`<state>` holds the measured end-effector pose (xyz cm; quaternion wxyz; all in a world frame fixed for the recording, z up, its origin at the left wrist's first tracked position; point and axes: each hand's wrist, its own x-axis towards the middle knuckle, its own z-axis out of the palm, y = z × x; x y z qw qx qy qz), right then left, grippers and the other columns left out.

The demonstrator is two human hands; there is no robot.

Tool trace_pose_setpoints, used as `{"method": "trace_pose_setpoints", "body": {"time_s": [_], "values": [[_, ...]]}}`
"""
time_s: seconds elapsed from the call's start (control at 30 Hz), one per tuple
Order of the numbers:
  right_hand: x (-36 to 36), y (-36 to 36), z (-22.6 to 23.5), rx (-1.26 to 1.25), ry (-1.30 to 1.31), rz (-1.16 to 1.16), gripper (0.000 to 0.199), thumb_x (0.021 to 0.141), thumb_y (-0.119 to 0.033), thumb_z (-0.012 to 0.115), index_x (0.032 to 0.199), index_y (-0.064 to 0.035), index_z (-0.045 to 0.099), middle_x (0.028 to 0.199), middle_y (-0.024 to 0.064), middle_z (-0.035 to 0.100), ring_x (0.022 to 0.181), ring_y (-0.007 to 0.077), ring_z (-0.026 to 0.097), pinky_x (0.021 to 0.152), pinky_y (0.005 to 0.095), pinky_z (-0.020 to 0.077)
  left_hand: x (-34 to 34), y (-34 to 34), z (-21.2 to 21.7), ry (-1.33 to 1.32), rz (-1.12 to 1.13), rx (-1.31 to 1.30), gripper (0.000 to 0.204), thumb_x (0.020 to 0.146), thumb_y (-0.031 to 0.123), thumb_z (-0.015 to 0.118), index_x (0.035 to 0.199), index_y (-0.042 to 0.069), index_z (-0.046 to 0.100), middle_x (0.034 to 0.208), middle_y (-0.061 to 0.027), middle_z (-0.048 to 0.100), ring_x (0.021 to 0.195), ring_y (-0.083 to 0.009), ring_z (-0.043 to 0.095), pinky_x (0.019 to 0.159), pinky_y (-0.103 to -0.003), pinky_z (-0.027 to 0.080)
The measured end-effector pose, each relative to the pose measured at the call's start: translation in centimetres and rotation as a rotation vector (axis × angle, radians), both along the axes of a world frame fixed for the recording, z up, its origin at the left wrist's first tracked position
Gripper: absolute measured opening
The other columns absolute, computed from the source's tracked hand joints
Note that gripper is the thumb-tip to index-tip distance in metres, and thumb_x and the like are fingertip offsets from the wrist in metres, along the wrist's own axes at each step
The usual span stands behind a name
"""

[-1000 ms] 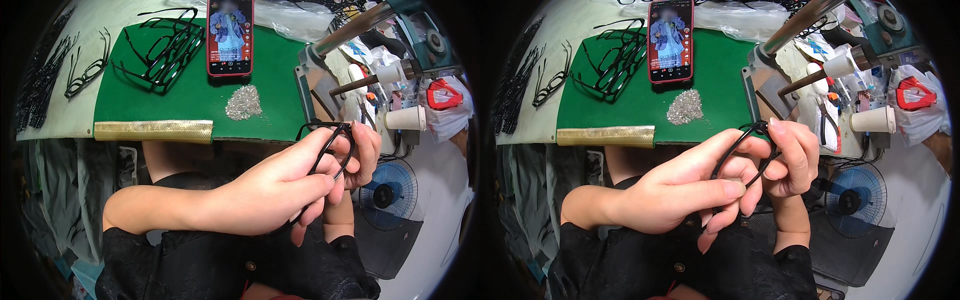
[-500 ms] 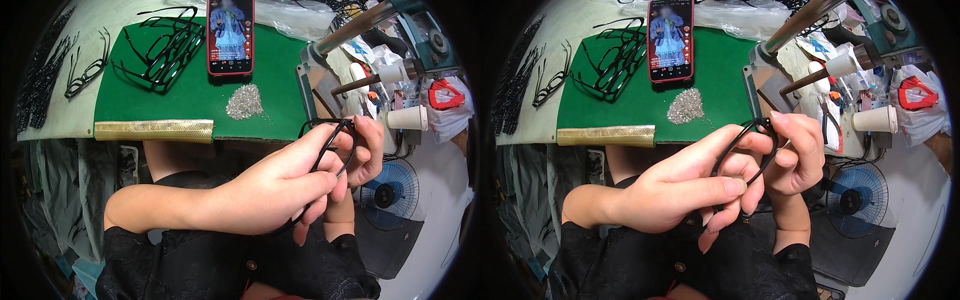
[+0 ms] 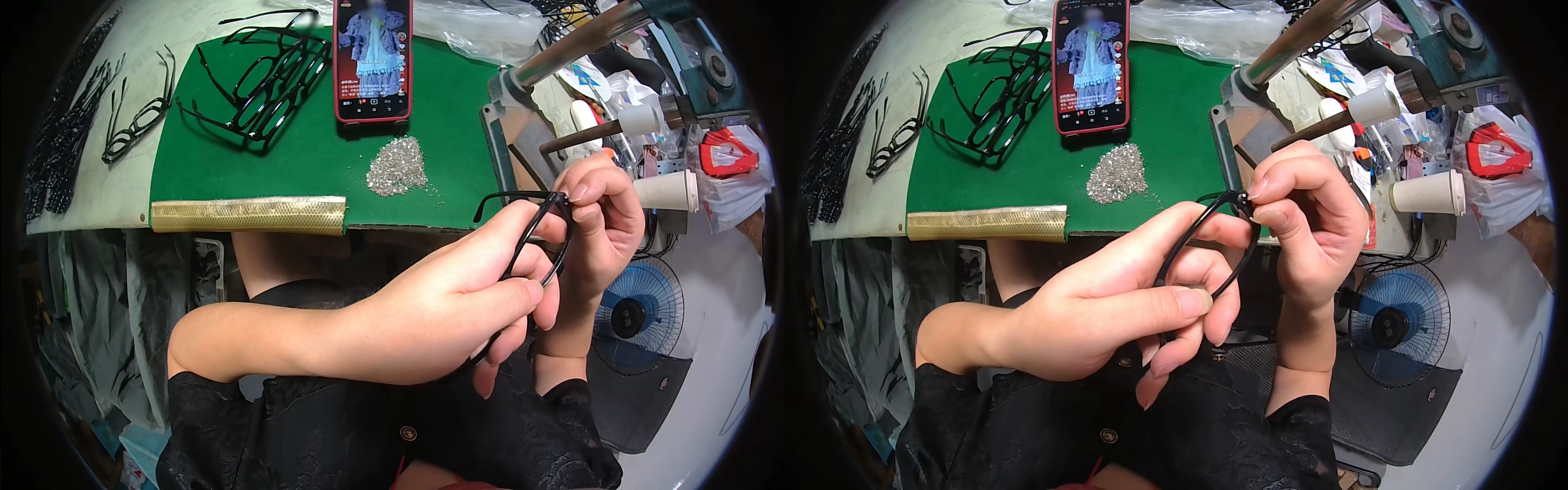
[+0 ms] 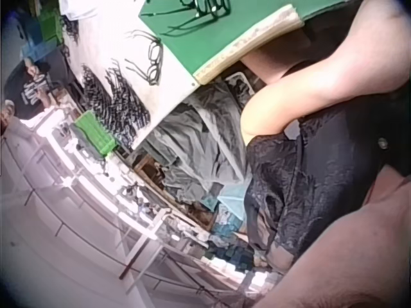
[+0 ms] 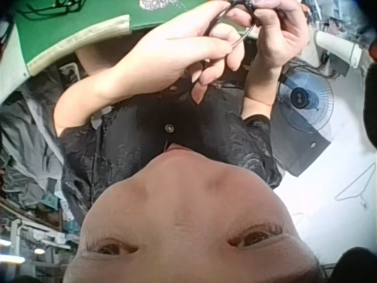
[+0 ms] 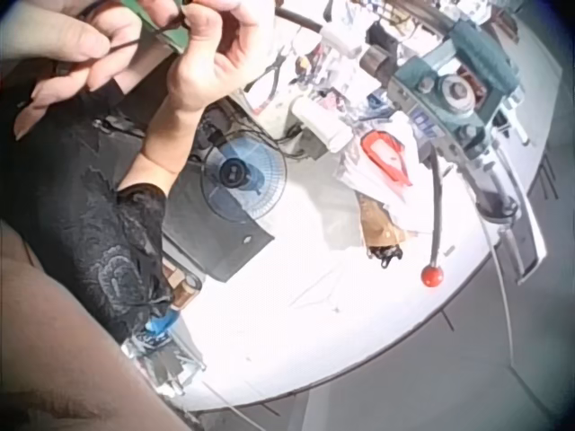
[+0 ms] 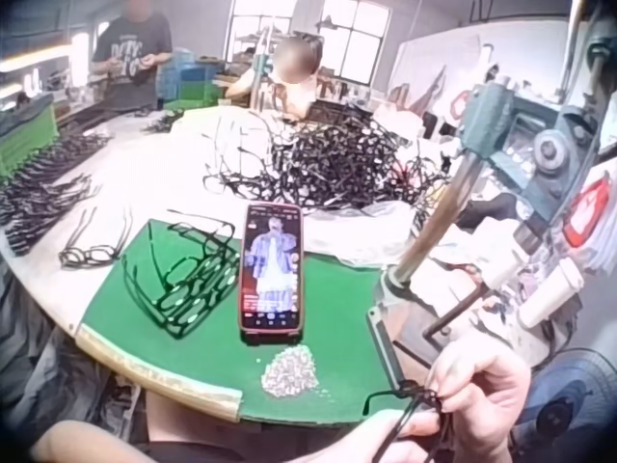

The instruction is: The person picks up glasses frames and small metal beads from a pile on a green mat. They thread the beads onto the arms of the glasses frames one by one, then place the finished frames back on the mat.

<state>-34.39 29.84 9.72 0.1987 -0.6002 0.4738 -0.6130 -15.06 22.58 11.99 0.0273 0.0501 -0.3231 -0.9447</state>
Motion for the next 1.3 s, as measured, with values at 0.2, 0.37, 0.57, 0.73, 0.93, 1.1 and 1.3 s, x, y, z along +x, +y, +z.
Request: {"method": "trace_pose_setpoints", "body": {"time_s": [0.2,0.37,0.57,0.73,0.93,1.1,1.3], "values": [[0.3,-0.3,-0.2,-0.008,0.0,0.025,0.013,0.087,-0.01,0.063,0.086,0.0007,0.056,0.082,0.0085,0.055,0.073,0.0142,0.051,0.068,0.0236,0.0406,0.2,0.0,0.0,-0.001,0.001,0.017,0.034,0.094,0.006,0.039,0.126,0.0,0.028,0.088,-0.007,0.053,0.058,-0.0091,0.051,0.047,-0.027,0.049],[0.1,-0.2,-0.5,-0.021,-0.036,0.027,0.01,0.087,-0.009,0.06,0.085,-0.0003,0.055,0.082,0.0085,0.054,0.074,0.0148,0.05,0.07,0.0244,0.0411,0.1,0.0,0.0,-0.01,-0.02,0.032,0.038,0.094,0.007,0.041,0.129,0.0,0.027,0.089,-0.0069,0.051,0.06,-0.0087,0.05,0.049,-0.025,0.048],[0.1,-0.7,-0.5,0.008,-0.14,0.128,0.006,0.086,-0.001,0.06,0.089,0.0017,0.056,0.086,0.0088,0.056,0.078,0.014,0.053,0.072,0.0239,0.0432,0.3,-0.2,-0.2,-0.009,0.023,0.013,0.047,0.094,0.008,0.044,0.136,0.0,0.024,0.095,-0.0148,0.051,0.06,-0.0137,0.053,0.045,-0.026,0.049],[-0.3,-0.7,-0.2,0.022,-0.07,0.105,0.008,0.086,-0.003,0.062,0.089,0.0025,0.058,0.086,0.0088,0.057,0.077,0.0135,0.054,0.069,0.0234,0.0438,0.1,-0.4,-0.3,0.004,0.013,-0.026,0.046,0.095,0.008,0.043,0.136,0.001,0.024,0.096,-0.0146,0.051,0.062,-0.0124,0.054,0.047,-0.025,0.051],[0.0,-1.0,-0.3,0.01,-0.072,0.124,0.01,0.087,-0.003,0.062,0.092,0.0017,0.056,0.085,0.0082,0.056,0.077,0.0133,0.054,0.069,0.0232,0.0443,0.5,-0.4,-0.4,0.009,0.025,-0.02,0.044,0.095,0.006,0.042,0.136,0.002,0.024,0.096,-0.0147,0.051,0.062,-0.0123,0.054,0.047,-0.025,0.051],[0.2,-1.2,-1.4,0.004,-0.283,0.075,0.007,0.093,-0.006,0.057,0.096,-0.0002,0.053,0.083,0.006,0.056,0.069,0.0109,0.055,0.056,0.0194,0.0403,0.9,-0.8,0.0,-0.013,0.08,0.012,0.051,0.093,0.007,0.045,0.139,-0.001,0.023,0.096,-0.0151,0.052,0.06,-0.0126,0.053,0.044,-0.025,0.049],[1.1,-1.7,-7.0,0.276,0.419,-0.188,0.004,0.083,0.003,0.061,0.085,0.0015,0.063,0.08,0.011,0.061,0.067,0.023,0.061,0.06,0.0295,0.0483,2.8,-1.3,2.0,-0.221,0.422,-0.145,0.059,0.085,0.012,0.051,0.136,-0.007,0.03,0.079,-0.0151,0.051,0.043,-0.0122,0.044,0.03,-0.023,0.04]]}}
